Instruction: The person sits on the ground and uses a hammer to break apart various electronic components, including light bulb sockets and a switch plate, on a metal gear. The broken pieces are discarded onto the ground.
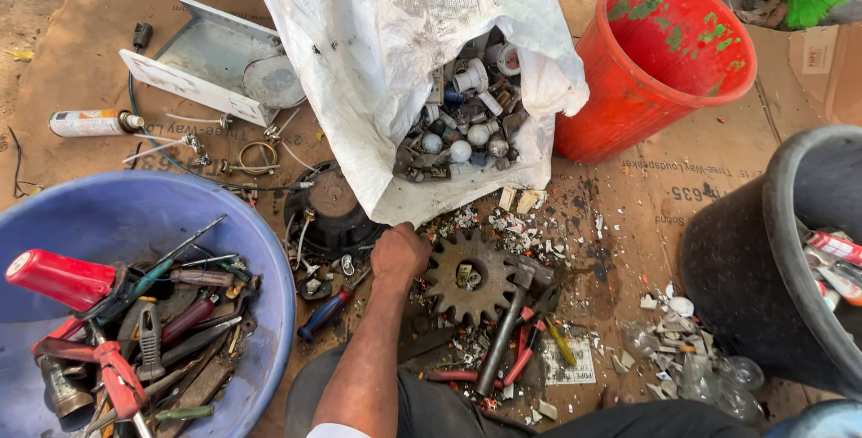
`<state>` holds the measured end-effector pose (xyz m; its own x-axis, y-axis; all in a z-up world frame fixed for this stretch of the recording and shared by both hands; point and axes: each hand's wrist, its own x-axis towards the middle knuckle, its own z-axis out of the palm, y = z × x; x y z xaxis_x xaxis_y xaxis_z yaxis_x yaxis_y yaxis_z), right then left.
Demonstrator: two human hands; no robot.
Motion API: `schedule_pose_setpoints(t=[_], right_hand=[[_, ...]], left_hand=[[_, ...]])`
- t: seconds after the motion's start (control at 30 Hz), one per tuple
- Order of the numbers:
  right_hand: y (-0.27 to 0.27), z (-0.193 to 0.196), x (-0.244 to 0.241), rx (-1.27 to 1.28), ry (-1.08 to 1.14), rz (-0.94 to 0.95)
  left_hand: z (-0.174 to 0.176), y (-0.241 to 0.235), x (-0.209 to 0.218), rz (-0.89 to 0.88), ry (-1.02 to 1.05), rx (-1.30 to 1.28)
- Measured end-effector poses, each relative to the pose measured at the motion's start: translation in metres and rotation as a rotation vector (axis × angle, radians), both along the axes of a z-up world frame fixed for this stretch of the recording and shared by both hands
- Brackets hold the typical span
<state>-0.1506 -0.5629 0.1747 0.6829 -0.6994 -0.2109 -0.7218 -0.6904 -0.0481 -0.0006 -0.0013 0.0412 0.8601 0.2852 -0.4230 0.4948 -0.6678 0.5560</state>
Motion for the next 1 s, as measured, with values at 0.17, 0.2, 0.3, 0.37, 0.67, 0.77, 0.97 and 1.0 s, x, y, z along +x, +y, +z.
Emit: schedule_pose_setpoints(t=[0.17,0.2,0.3,0.37,0.67,0.77,0.97,1.0], right_hand=[[0.11,-0.011,0.06,0.456,-0.316,0.627],[0.148,-0.029,0.089,0.517,-0.459,0.829],[0.265,-0.091,0.171,0.489,-0.171,1.07],[0.333,-0.121,0.223,0.586,-0.184,1.173],[0.493,-0.149,0.422,0.819,-0.413,0.567],[0.504,-0.16,0.438,0.995,-0.364,0.459],[0.474,-0.14,0.355,1.004,-0.473,0.456],[0.458,-0.13,0.337,1.0,-0.476,0.448]], left_hand=[[-0.006,-0.001,0.006,-0.004,0.04,-0.011],[-0.005,0.0,0.006,0.005,0.045,-0.019],[0.0,0.005,0.01,0.031,0.048,-0.045],[0.002,0.007,0.011,0.055,0.049,-0.068],[0.004,0.006,0.027,0.158,0.045,-0.332],[-0.002,0.005,0.03,0.116,-0.109,-0.281],[-0.002,0.007,0.025,0.134,-0.1,-0.285],[0.001,0.008,0.024,0.149,-0.143,-0.272]])
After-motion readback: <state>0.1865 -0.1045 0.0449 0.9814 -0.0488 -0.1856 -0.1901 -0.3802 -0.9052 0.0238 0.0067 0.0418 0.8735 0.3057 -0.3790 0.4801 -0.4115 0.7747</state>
